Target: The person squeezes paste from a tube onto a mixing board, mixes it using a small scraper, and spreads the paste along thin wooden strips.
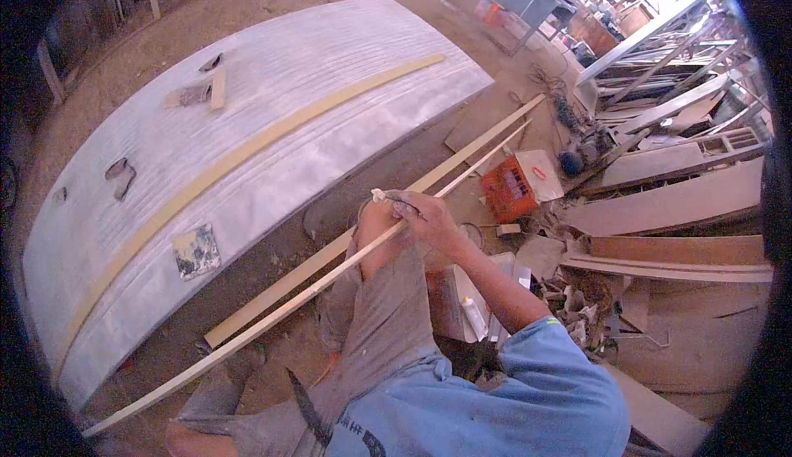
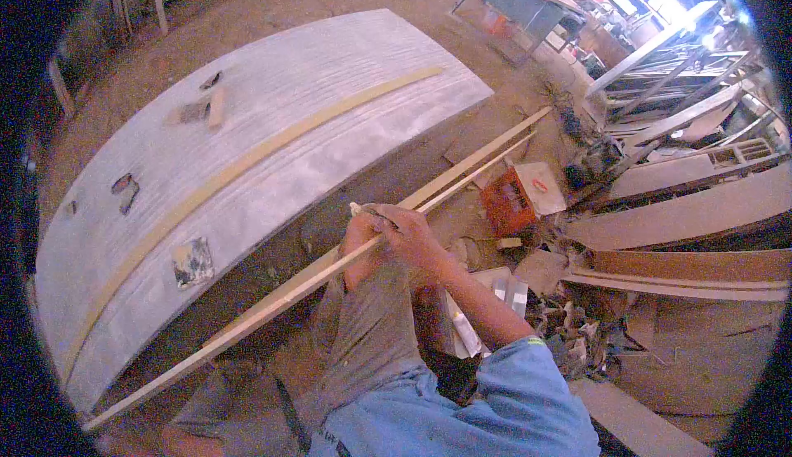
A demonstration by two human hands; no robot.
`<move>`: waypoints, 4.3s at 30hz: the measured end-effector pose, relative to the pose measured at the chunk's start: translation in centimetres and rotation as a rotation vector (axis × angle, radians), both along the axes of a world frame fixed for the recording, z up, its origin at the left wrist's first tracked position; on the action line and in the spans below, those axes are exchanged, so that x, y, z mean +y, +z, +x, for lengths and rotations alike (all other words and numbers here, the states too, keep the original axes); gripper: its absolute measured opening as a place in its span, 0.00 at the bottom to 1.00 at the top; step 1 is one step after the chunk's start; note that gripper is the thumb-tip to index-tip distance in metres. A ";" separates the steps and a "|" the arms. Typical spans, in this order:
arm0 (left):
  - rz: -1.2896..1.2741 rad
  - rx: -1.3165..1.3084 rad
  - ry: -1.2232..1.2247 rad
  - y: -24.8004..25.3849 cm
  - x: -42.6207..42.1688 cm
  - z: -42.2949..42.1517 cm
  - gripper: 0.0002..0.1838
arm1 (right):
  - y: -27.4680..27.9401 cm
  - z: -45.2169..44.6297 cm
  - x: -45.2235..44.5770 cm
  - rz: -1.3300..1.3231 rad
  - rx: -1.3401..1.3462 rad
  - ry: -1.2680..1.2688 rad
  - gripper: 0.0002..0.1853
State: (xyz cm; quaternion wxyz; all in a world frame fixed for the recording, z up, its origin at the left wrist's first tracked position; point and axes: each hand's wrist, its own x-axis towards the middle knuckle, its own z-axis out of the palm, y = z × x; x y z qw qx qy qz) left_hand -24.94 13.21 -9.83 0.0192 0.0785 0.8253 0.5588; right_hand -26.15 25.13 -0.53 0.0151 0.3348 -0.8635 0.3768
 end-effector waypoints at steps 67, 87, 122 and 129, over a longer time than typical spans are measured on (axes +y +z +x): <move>0.636 0.415 1.568 1.2 -40.6 44.2 0.24 | -0.1 -2.2 3.0 -0.124 0.568 -0.166 0.12; 0.682 0.287 1.598 -2.2 -38.8 36.9 0.23 | 5.1 2.0 1.6 -0.264 0.600 0.040 0.18; 1.092 0.306 1.734 -6.5 -33.7 34.9 0.21 | -8.5 -2.3 0.3 -0.297 -0.121 -0.417 0.17; 1.174 0.283 1.754 -8.0 -34.6 33.0 0.21 | -7.6 -1.6 -0.3 -0.031 0.049 -0.547 0.20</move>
